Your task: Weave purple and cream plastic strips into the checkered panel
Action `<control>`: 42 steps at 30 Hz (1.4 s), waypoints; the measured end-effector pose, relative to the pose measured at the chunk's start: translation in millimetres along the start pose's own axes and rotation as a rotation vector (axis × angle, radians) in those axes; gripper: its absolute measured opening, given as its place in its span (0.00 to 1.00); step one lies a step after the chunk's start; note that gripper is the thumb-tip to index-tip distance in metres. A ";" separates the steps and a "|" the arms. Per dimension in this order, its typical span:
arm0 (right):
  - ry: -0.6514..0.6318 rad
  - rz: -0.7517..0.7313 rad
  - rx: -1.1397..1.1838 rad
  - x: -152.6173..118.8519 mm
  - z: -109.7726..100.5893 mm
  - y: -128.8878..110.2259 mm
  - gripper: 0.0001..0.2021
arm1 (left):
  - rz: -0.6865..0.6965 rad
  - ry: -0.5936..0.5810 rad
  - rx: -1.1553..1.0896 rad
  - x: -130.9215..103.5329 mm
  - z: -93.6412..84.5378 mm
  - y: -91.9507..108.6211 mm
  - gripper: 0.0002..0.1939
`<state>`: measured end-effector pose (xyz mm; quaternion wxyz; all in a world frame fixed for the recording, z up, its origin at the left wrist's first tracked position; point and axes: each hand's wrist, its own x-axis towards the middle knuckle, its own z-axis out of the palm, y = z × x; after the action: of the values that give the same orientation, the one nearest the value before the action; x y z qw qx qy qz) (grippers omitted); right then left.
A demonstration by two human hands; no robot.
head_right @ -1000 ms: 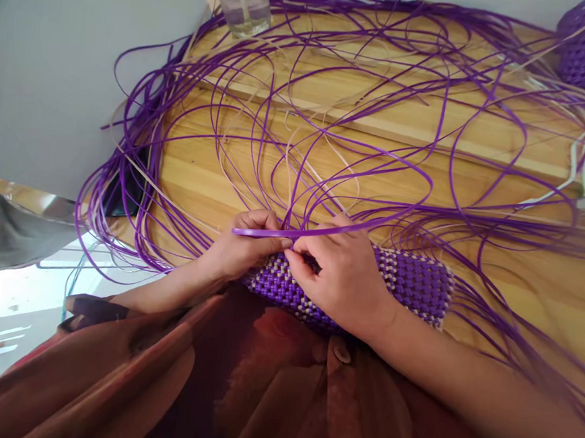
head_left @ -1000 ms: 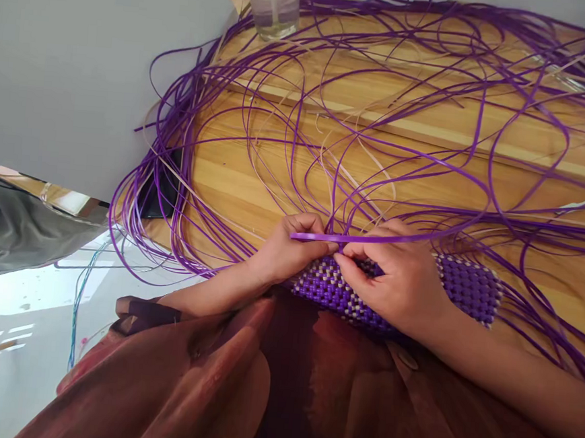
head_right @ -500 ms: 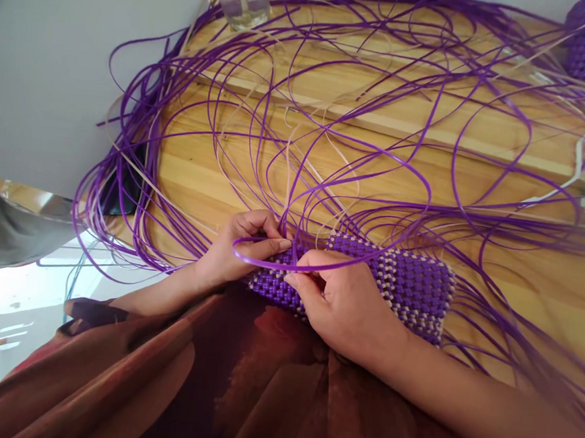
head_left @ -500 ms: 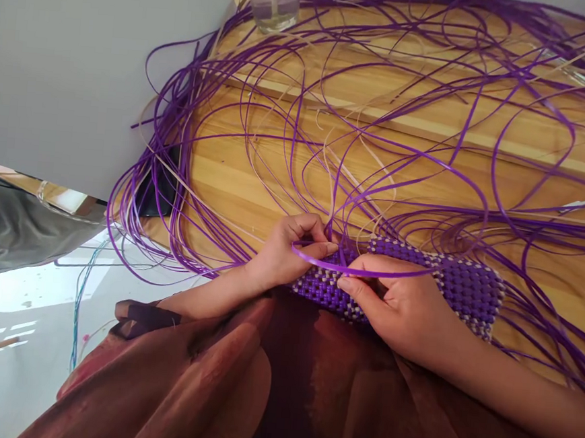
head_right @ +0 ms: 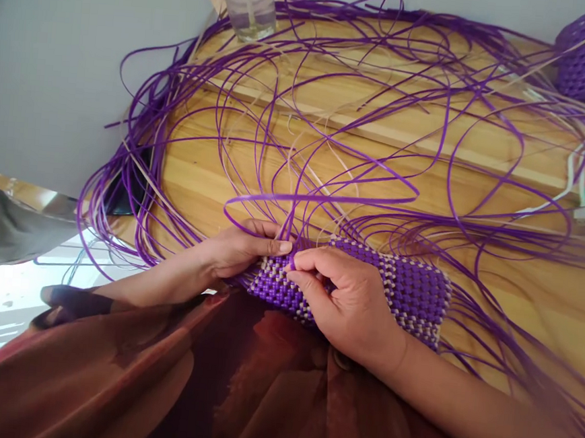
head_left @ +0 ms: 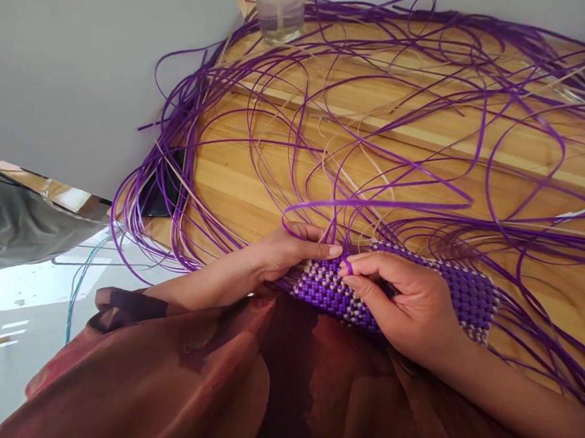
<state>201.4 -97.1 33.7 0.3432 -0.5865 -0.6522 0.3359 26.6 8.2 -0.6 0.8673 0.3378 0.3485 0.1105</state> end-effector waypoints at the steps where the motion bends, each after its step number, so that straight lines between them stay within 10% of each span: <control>1: -0.024 0.046 0.010 0.8 -0.3 -0.7 0.03 | 0.032 0.014 0.007 1.5 1.5 -0.7 0.15; 16: -0.220 0.543 0.469 6.7 12.7 -11.4 0.10 | 0.339 0.191 0.285 4.4 9.2 -16.8 0.12; 25: -0.332 0.423 0.241 14.3 -14.2 -10.4 0.12 | 0.259 0.158 0.096 5.5 10.2 -15.6 0.15; 30: -0.171 0.243 0.006 44.4 -29.9 7.9 0.12 | 0.253 0.119 0.120 3.4 12.5 -9.7 0.13; 36: -0.179 0.255 0.392 77.4 -5.6 29.4 0.13 | 0.304 0.165 0.238 2.2 9.7 -7.2 0.13; 42: 0.335 0.194 0.154 126.6 -24.2 66.7 0.11 | 0.219 0.068 0.163 2.9 8.1 -6.4 0.12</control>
<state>247.8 35.6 -2.5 0.4567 -0.6662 -0.4991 0.3140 34.0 0.6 -2.1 0.8075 0.4391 0.3464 0.1874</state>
